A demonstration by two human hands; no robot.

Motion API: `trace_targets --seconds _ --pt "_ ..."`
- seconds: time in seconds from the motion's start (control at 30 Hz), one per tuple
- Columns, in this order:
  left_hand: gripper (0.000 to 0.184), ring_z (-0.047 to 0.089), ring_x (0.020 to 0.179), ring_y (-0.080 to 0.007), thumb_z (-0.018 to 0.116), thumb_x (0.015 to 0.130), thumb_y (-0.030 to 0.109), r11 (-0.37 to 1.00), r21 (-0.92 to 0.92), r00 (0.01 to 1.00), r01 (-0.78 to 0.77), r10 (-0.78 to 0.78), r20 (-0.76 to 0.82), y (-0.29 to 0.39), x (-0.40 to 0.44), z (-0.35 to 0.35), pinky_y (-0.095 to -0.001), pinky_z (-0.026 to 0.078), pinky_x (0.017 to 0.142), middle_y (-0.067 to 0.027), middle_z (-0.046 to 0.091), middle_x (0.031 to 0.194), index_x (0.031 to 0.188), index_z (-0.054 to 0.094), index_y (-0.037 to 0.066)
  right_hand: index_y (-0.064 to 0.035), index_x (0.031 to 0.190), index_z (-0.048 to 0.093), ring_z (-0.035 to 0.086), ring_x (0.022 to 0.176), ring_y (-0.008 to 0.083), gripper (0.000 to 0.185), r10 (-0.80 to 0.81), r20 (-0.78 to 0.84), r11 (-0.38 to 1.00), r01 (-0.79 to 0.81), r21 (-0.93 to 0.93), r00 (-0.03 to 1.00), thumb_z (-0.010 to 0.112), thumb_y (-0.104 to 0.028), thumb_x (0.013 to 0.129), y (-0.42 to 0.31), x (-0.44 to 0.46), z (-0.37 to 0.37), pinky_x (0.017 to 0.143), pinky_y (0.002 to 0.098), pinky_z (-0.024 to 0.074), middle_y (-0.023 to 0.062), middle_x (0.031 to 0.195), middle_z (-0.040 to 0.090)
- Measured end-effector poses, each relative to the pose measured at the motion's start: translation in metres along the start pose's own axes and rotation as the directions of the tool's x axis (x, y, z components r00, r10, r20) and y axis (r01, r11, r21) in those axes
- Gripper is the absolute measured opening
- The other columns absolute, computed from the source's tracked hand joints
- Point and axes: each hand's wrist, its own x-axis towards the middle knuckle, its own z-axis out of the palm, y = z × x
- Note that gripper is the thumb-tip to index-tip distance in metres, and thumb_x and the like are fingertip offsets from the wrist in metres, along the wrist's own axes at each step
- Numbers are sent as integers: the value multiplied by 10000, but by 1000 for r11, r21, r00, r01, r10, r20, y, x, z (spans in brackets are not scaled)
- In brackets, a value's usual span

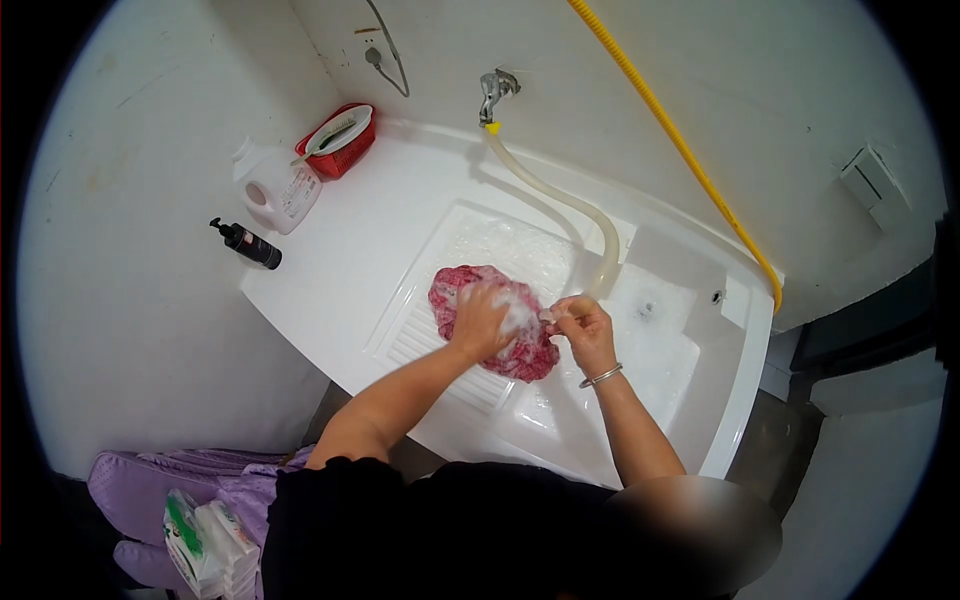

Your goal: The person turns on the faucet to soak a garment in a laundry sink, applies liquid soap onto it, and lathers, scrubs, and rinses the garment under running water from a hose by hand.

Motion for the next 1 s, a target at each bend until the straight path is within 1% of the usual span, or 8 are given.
trace_targets --seconds 0.1,0.17,0.3,0.4,0.5,0.6,0.7,1.0 --pt "332 424 1055 -280 530 712 357 993 71 983 89 -99 152 -21 44 24 -479 300 856 -85 523 1035 973 597 163 -4 850 527 570 697 107 65 -22 -3 993 22 -114 1000 550 -4 790 12 10 4 606 223 493 56 823 570" --pt "347 352 1155 -300 534 711 323 911 205 873 358 -404 272 -14 72 19 -541 254 902 -112 475 1152 1021 584 175 3 854 524 576 716 123 69 -70 -14 997 70 20 997 549 2 790 3 18 16 640 237 508 68 851 564" --pt "356 267 1230 -319 544 714 277 885 295 817 361 -452 358 3 48 0 -619 169 931 -139 384 1263 1057 565 187 -1 856 527 589 692 136 47 -69 -24 997 70 43 997 531 -36 825 0 23 19 625 245 508 76 872 572" --pt "366 198 1257 -339 545 732 223 983 131 983 133 -147 107 13 3 -1 -646 177 908 -131 286 1326 1097 536 196 -1 857 527 591 690 137 48 -41 -19 997 42 59 999 532 -36 825 6 22 19 626 245 507 77 874 573" --pt "324 370 1157 -312 532 748 281 988 122 959 92 -121 256 -6 20 8 -566 298 857 -133 450 1205 1055 564 182 -4 853 529 591 677 136 52 12 -13 997 -11 76 1000 536 -46 825 12 26 23 620 241 502 79 874 574" --pt "303 537 898 -274 556 720 384 941 285 863 181 -291 413 -17 75 16 -468 376 742 -85 599 875 925 607 166 -4 850 527 592 683 139 52 -39 -5 997 39 66 999 534 -49 826 9 29 28 626 242 503 84 882 575" --pt "357 562 728 -292 510 738 450 927 175 903 333 -367 225 -23 81 29 -448 386 698 -96 586 680 880 619 141 -10 852 532 592 685 139 50 -13 -4 999 13 51 1000 534 -51 824 -1 27 24 629 250 507 86 871 583" --pt "318 429 988 -276 608 714 339 996 5 990 93 -93 103 10 -20 -26 -451 288 818 -85 503 996 953 591 130 -33 847 552 592 675 124 64 55 -29 998 -56 -38 998 565 -92 824 10 18 12 613 236 494 67 806 606"
